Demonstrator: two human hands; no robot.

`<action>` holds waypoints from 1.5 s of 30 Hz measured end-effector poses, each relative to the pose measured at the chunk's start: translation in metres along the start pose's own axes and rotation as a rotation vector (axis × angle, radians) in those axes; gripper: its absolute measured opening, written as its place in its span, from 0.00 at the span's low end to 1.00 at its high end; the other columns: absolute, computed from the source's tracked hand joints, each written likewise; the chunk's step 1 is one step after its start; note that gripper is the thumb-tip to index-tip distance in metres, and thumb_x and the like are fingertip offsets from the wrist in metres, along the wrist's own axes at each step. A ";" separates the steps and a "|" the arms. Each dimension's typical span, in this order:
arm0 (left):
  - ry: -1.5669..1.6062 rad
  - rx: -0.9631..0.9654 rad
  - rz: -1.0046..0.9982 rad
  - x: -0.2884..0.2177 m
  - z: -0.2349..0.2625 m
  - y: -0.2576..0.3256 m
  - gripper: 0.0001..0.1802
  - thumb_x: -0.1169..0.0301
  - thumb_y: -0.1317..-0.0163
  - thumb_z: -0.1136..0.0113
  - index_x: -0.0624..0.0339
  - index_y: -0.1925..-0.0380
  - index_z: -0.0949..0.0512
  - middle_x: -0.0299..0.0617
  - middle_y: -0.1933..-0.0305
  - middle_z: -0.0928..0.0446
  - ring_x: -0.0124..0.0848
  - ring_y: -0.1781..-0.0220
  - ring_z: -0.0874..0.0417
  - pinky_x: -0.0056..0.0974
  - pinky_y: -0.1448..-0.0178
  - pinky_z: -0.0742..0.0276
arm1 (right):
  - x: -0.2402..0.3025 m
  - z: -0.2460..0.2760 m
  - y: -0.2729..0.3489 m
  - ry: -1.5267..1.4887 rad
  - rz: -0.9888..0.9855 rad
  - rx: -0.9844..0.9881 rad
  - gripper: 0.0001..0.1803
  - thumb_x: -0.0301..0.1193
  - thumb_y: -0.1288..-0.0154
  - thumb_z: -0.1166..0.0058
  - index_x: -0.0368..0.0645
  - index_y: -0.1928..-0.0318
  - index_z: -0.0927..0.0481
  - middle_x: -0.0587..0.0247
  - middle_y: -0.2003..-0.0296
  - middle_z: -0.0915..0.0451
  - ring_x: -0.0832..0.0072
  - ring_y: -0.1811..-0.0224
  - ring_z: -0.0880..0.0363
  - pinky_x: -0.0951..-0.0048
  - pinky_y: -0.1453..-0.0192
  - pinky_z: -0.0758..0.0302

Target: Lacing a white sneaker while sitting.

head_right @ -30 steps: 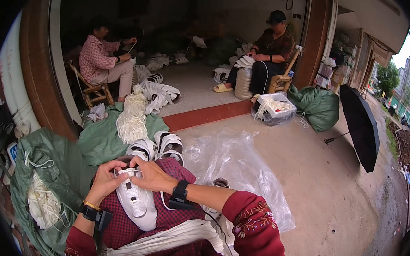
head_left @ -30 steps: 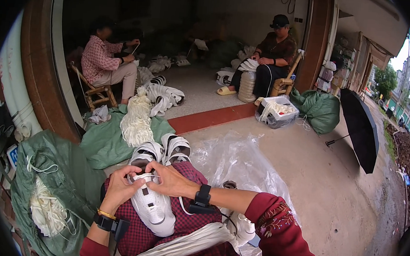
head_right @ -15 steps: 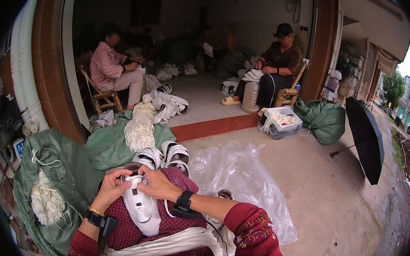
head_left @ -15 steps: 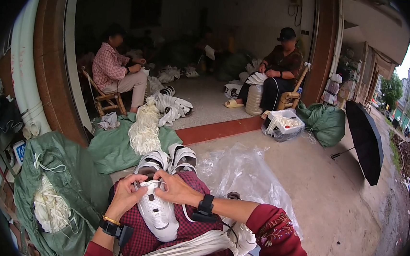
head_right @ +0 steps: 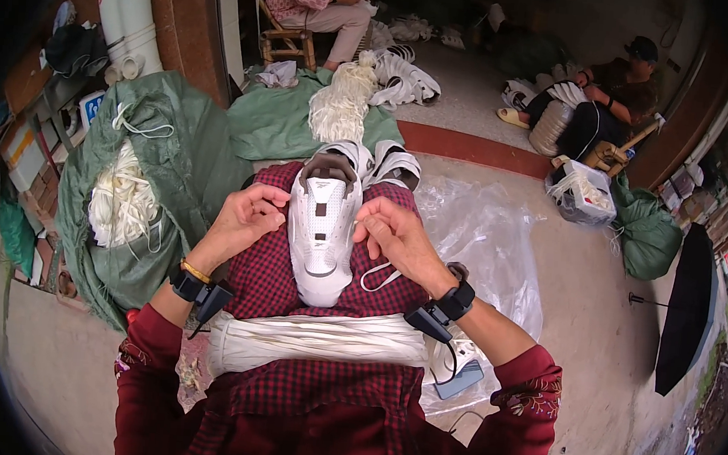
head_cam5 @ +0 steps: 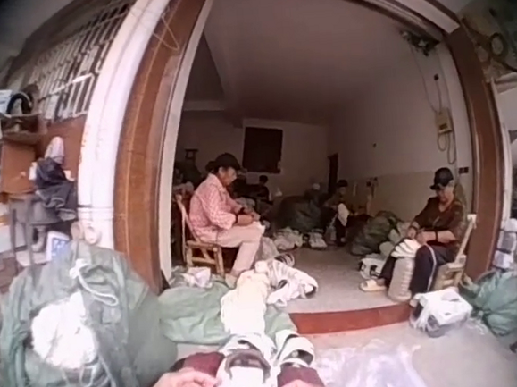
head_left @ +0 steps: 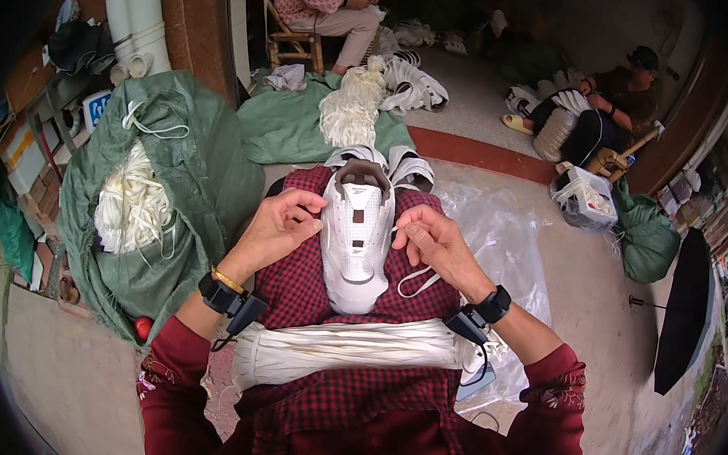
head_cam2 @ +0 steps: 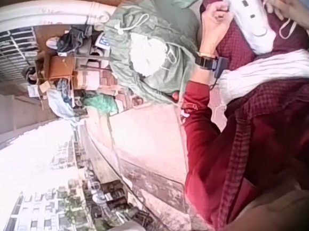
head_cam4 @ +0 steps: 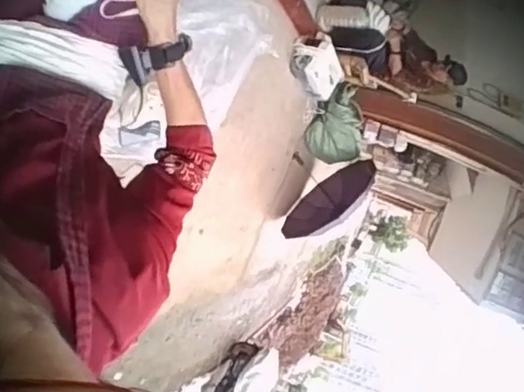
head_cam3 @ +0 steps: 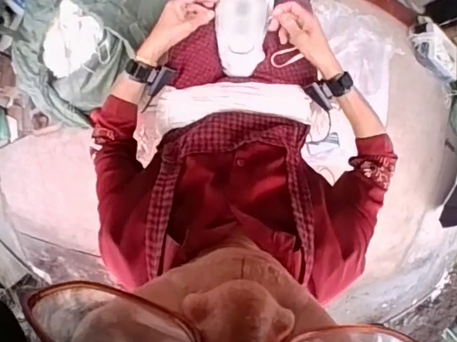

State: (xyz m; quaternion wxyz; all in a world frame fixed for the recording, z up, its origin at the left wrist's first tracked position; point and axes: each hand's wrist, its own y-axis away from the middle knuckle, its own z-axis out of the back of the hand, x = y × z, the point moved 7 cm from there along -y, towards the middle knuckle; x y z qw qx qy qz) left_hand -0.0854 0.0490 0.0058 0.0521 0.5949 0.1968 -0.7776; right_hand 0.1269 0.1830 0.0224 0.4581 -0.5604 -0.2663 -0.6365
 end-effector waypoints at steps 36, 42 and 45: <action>-0.177 0.077 0.023 0.004 -0.024 0.012 0.02 0.76 0.34 0.35 0.63 0.63 0.19 0.29 0.66 0.19 0.15 0.67 0.22 0.25 0.61 0.24 | -0.005 -0.012 -0.012 0.323 0.015 0.013 0.07 0.29 0.33 0.34 0.37 0.59 0.11 0.67 0.68 0.13 0.86 0.66 0.20 0.77 0.57 0.19; -0.141 0.068 0.055 0.006 -0.025 0.012 0.03 0.76 0.34 0.34 0.63 0.64 0.19 0.29 0.67 0.20 0.16 0.68 0.22 0.25 0.61 0.24 | -0.019 -0.014 -0.011 0.275 -0.007 -0.045 0.09 0.30 0.33 0.33 0.36 0.58 0.11 0.68 0.66 0.12 0.87 0.64 0.20 0.76 0.53 0.16; -0.206 0.077 0.020 0.002 -0.024 0.007 0.03 0.77 0.35 0.34 0.63 0.64 0.20 0.30 0.68 0.20 0.16 0.68 0.22 0.25 0.61 0.23 | -0.020 -0.017 -0.019 0.145 0.056 -0.058 0.08 0.29 0.33 0.34 0.36 0.58 0.11 0.68 0.65 0.12 0.87 0.63 0.19 0.76 0.53 0.16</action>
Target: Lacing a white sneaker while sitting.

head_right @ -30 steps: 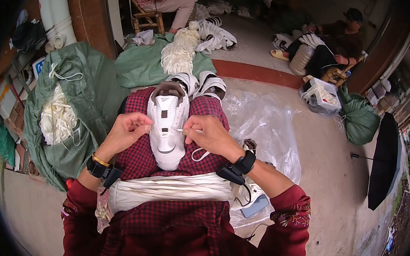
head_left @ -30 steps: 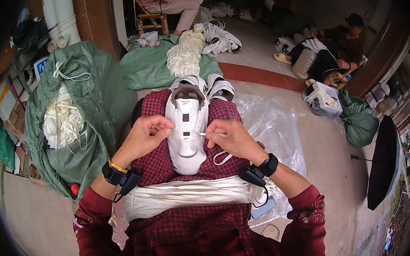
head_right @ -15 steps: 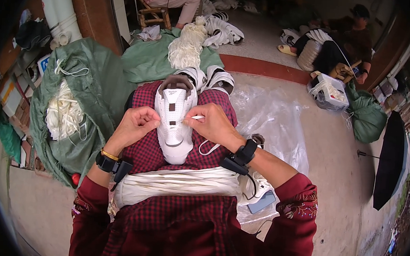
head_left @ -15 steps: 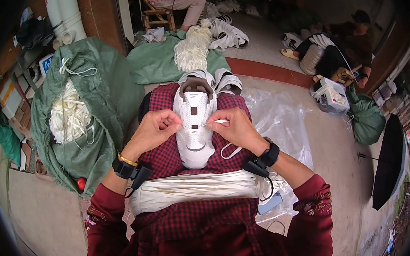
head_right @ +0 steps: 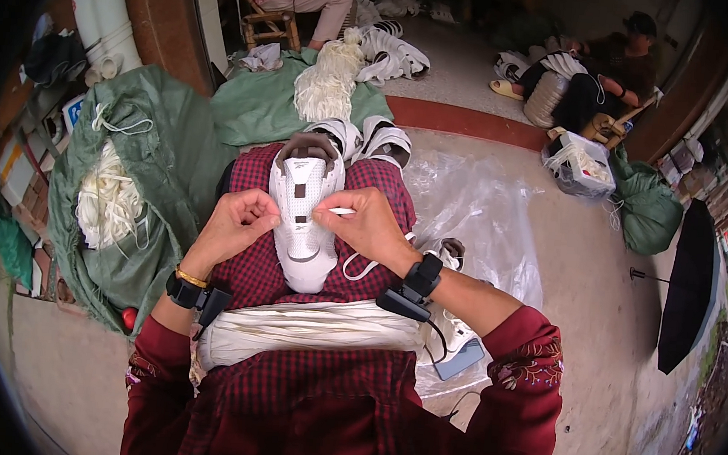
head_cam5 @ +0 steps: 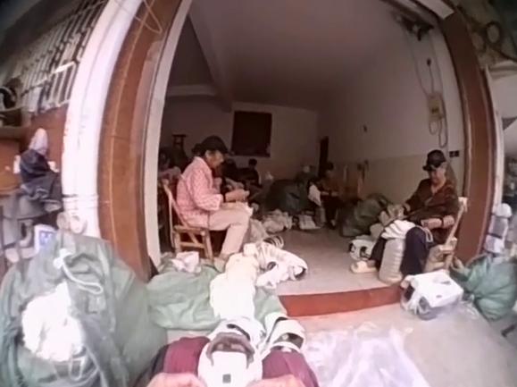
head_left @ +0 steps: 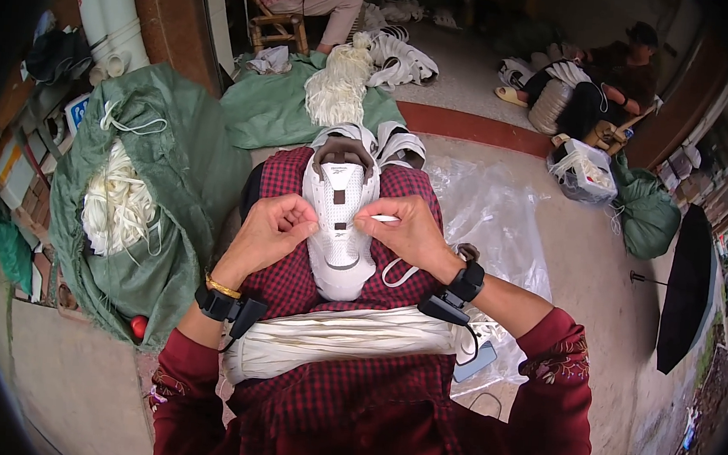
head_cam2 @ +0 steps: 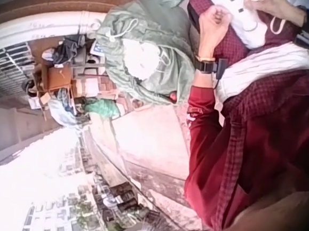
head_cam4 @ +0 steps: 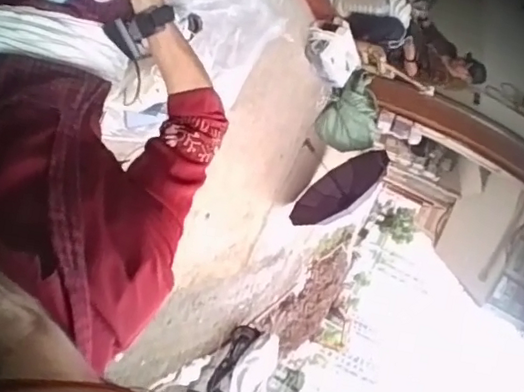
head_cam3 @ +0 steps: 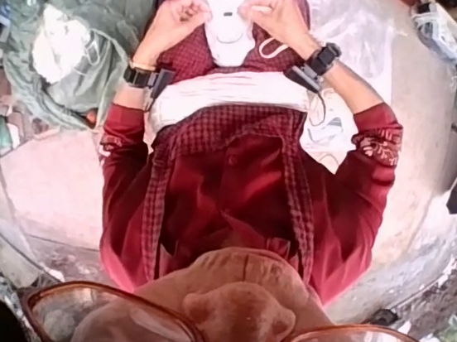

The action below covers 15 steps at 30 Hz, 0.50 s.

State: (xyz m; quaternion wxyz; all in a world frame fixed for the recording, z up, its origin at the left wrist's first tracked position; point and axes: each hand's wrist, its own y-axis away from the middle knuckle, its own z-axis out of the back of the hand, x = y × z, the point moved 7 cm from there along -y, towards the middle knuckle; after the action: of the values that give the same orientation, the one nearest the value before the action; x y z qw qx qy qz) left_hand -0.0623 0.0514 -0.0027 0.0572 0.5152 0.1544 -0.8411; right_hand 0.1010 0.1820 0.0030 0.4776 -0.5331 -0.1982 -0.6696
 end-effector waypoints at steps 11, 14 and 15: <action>0.079 -0.008 0.043 0.000 -0.003 -0.001 0.04 0.79 0.39 0.32 0.64 0.69 0.20 0.33 0.71 0.19 0.18 0.70 0.20 0.27 0.63 0.23 | 0.010 0.000 0.007 0.136 -0.028 0.054 0.09 0.30 0.36 0.36 0.35 0.63 0.15 0.65 0.75 0.17 0.82 0.73 0.21 0.73 0.69 0.24; 0.055 -0.021 0.099 0.003 -0.003 0.005 0.05 0.80 0.40 0.32 0.64 0.69 0.20 0.32 0.71 0.19 0.18 0.70 0.21 0.26 0.63 0.23 | -0.003 -0.011 0.004 -0.079 0.084 0.110 0.09 0.29 0.36 0.36 0.34 0.62 0.14 0.67 0.69 0.15 0.85 0.67 0.22 0.77 0.63 0.23; 0.074 -0.006 0.079 0.002 -0.005 0.001 0.05 0.80 0.40 0.32 0.64 0.70 0.20 0.33 0.71 0.19 0.18 0.70 0.21 0.26 0.63 0.22 | -0.002 -0.007 0.004 -0.113 0.075 0.135 0.08 0.28 0.35 0.36 0.34 0.62 0.14 0.68 0.69 0.16 0.86 0.68 0.22 0.77 0.63 0.23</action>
State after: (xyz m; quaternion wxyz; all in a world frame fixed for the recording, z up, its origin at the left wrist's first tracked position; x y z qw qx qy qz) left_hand -0.0589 0.0522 -0.0062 0.0862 0.5513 0.1382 -0.8182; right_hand 0.1005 0.1751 -0.0022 0.5253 -0.5437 -0.2495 -0.6051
